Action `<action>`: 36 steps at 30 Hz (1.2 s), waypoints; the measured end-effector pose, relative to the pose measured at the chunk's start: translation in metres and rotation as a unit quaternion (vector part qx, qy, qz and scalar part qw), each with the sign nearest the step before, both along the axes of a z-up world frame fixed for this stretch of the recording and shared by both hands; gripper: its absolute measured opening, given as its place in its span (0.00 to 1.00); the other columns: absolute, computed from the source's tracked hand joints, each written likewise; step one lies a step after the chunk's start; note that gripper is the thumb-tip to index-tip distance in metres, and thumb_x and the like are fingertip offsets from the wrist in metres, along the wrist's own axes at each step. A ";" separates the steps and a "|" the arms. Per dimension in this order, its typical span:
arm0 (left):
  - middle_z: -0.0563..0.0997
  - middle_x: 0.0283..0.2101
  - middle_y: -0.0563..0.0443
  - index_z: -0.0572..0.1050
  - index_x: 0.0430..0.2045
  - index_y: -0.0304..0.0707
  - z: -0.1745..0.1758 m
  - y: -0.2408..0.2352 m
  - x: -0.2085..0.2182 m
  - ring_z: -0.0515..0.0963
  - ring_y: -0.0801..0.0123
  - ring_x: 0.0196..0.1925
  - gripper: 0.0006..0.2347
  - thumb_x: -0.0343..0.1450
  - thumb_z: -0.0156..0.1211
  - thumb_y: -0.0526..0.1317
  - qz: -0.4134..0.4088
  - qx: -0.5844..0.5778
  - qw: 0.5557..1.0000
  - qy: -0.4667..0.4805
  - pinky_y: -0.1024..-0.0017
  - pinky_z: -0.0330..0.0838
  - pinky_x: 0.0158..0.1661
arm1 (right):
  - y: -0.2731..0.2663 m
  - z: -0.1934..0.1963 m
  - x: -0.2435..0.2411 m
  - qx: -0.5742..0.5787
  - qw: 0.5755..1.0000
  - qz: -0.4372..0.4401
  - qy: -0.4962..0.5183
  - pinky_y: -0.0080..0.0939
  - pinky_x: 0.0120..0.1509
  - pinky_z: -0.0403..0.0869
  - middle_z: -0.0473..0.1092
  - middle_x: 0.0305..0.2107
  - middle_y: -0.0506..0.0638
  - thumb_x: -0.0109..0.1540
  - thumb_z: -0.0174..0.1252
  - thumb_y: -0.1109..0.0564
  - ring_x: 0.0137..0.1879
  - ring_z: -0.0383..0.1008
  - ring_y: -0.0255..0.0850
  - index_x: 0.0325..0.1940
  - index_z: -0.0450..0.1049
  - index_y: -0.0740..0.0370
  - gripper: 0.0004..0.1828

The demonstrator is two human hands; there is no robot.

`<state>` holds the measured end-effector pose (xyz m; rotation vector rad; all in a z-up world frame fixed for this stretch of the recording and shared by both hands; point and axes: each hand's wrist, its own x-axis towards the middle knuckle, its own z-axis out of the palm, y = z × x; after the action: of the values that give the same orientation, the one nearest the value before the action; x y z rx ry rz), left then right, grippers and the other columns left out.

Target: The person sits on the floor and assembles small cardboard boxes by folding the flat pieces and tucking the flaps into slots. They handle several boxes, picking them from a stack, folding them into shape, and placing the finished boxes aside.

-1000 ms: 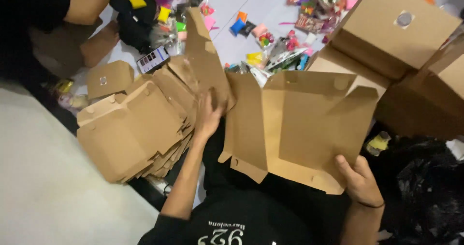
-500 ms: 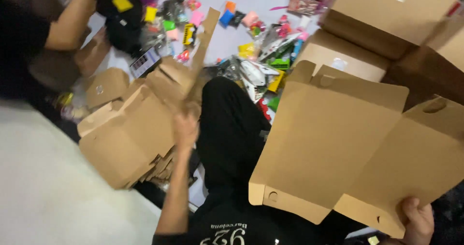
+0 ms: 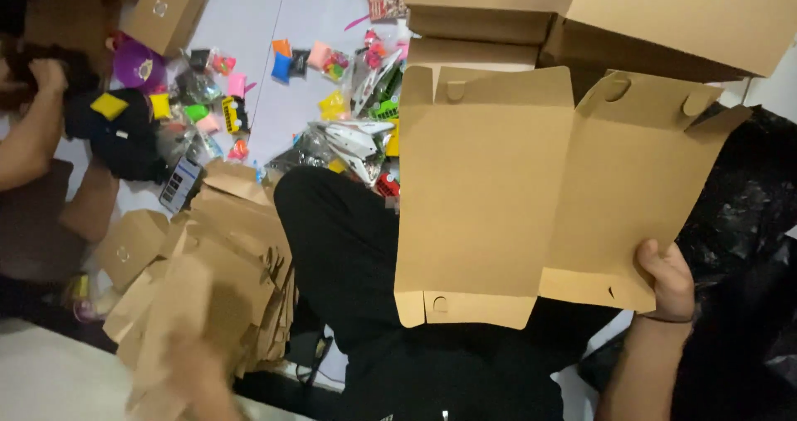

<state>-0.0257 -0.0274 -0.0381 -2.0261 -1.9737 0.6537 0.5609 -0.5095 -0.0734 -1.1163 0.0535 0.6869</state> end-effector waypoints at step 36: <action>0.85 0.31 0.45 0.83 0.38 0.24 0.061 -0.095 0.356 0.81 0.72 0.28 0.09 0.68 0.68 0.33 0.171 -0.453 0.366 -0.795 0.79 0.78 0.32 | -0.056 -0.003 -0.027 -0.115 0.992 0.034 -0.034 0.20 0.51 0.64 0.71 0.44 0.42 0.74 0.49 0.56 0.42 0.67 0.25 0.63 0.69 0.64 0.15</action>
<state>0.3306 -0.1225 0.0230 -3.5619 -3.4618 -1.3793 0.5343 -0.5654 -0.0768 -1.3672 0.0371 0.7148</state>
